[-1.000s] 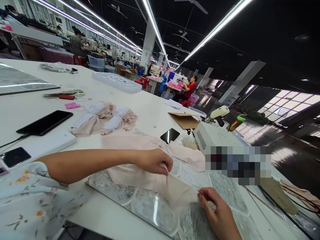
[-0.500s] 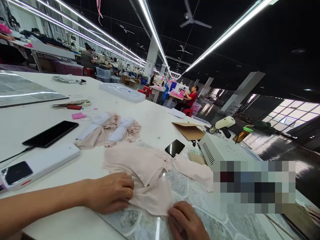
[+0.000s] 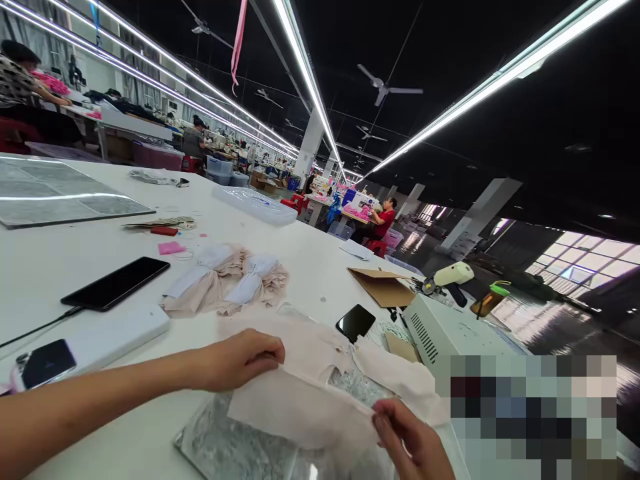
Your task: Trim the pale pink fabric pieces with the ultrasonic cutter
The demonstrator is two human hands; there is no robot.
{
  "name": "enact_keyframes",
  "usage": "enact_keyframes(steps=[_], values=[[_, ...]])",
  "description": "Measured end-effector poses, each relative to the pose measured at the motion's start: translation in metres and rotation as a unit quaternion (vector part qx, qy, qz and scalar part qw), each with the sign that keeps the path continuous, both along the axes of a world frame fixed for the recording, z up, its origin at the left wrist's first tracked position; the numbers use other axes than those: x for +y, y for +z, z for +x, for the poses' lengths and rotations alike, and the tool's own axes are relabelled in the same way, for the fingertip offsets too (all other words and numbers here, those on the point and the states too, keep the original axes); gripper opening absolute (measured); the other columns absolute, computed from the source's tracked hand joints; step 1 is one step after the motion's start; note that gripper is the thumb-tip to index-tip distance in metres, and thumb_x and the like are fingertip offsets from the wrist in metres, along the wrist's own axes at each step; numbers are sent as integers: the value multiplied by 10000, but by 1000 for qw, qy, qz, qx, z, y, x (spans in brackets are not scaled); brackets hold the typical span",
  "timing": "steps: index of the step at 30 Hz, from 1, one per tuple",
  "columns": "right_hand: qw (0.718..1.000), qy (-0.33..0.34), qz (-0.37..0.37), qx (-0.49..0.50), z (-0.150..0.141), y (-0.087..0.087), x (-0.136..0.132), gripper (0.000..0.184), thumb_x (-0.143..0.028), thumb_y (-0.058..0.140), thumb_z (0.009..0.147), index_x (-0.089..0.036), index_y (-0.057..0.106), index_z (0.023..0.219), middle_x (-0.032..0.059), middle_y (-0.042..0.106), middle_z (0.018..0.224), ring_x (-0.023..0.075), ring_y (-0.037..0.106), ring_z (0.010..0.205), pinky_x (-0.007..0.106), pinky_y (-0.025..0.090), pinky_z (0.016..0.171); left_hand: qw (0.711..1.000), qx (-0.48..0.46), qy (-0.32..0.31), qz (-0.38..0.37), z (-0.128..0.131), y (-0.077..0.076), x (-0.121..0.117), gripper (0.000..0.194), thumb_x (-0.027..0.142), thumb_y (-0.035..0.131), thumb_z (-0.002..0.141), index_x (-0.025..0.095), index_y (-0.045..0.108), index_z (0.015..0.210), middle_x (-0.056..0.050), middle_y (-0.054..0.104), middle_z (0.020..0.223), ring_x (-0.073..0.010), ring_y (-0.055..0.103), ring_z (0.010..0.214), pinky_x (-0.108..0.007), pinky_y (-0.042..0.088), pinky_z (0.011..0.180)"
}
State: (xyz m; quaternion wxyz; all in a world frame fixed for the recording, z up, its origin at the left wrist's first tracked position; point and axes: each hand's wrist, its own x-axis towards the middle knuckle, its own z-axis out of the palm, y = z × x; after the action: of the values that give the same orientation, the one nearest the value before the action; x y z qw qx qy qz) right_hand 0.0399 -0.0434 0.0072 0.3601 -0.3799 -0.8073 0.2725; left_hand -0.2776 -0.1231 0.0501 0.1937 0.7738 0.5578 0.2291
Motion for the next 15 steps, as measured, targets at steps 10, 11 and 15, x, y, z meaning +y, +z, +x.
enact_keyframes(steps=[10,11,15], values=[[998,-58,-10,0,-45,10,80,199,-346,619,902,-158,639,966,37,666,962,144,639,793,320,547,701,990,111,10,82,-31,-5,76,251,241,383,911,149,615,933,-107,661,980,-226,625,813,-296,450,702],[997,-82,-8,-3,-30,6,85,206,-347,614,908,-152,635,973,34,661,959,148,641,805,330,551,713,989,118,-6,88,-19,-5,83,245,235,398,919,147,623,961,-107,656,995,-227,630,823,-309,459,721],[985,-173,-2,-31,40,-5,93,210,-345,606,915,-149,626,988,30,655,949,152,642,807,344,553,729,979,140,-111,98,64,-3,120,125,232,573,910,192,655,997,-66,639,1072,-220,629,952,-321,484,828]])
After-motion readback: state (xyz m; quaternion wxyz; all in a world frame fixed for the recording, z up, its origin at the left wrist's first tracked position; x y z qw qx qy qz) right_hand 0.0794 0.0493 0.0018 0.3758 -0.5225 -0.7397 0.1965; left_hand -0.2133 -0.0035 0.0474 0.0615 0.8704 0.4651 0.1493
